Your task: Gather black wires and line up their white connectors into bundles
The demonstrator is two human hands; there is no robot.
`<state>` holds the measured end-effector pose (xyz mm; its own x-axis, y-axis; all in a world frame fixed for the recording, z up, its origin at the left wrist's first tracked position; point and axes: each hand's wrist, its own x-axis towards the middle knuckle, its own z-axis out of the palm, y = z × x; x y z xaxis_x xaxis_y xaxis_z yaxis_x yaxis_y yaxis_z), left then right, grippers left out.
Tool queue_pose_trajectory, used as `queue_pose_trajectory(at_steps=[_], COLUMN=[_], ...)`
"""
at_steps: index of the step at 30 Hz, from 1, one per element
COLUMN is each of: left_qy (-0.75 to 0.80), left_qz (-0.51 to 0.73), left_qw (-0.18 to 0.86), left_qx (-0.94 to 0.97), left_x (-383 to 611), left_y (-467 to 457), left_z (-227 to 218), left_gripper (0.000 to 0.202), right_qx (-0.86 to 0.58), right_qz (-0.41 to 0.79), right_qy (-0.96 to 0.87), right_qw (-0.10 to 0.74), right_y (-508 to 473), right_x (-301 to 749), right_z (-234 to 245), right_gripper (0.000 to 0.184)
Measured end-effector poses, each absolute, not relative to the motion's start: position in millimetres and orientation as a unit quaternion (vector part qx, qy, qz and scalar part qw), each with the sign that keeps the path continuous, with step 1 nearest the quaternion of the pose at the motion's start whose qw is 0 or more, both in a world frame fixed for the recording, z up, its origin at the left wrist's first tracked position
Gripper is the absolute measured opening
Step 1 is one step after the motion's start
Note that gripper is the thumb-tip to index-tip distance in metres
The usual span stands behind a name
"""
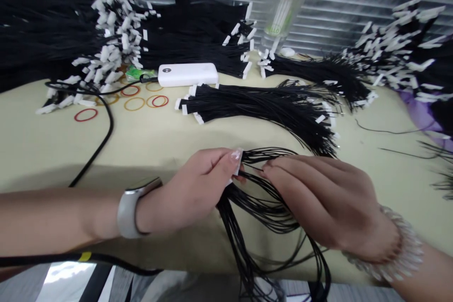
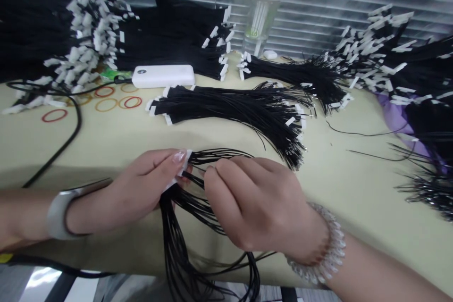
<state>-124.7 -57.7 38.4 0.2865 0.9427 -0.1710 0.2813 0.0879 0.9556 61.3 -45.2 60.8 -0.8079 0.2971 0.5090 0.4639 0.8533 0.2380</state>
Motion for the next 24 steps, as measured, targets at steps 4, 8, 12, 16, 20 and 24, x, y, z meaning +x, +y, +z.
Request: queue_pose_trajectory(at_steps=[4, 8, 12, 16, 20, 24], left_qy=[0.512, 0.511, 0.493, 0.48, 0.476, 0.486], left_qz=[0.305, 0.298, 0.295, 0.287, 0.284, 0.288], left_qw=[0.537, 0.545, 0.532, 0.52, 0.494, 0.495], left_qx=[0.597, 0.593, 0.622, 0.646, 0.67, 0.661], left_x=[-125, -125, -126, -125, -125, -125], left_y=[-59, -59, -58, -61, -65, -65], left_z=[39, 38, 39, 43, 47, 47], left_gripper=[0.038, 0.039, 0.038, 0.035, 0.033, 0.034], right_qx=[-0.16, -0.134, -0.114, -0.119, -0.122, -0.157], right_qz=[-0.227, -0.249, -0.247, -0.228, -0.192, -0.14], right_qy=[-0.935, -0.934, -0.934, -0.937, -0.943, -0.941], right_qw=[0.219, 0.22, 0.23, 0.236, 0.243, 0.265], right_y=[-45, -45, -46, -44, -43, -45], right_x=[63, 65, 63, 61, 61, 61], right_z=[64, 66, 63, 57, 56, 58], right_gripper=[0.012, 0.013, 0.013, 0.014, 0.015, 0.009])
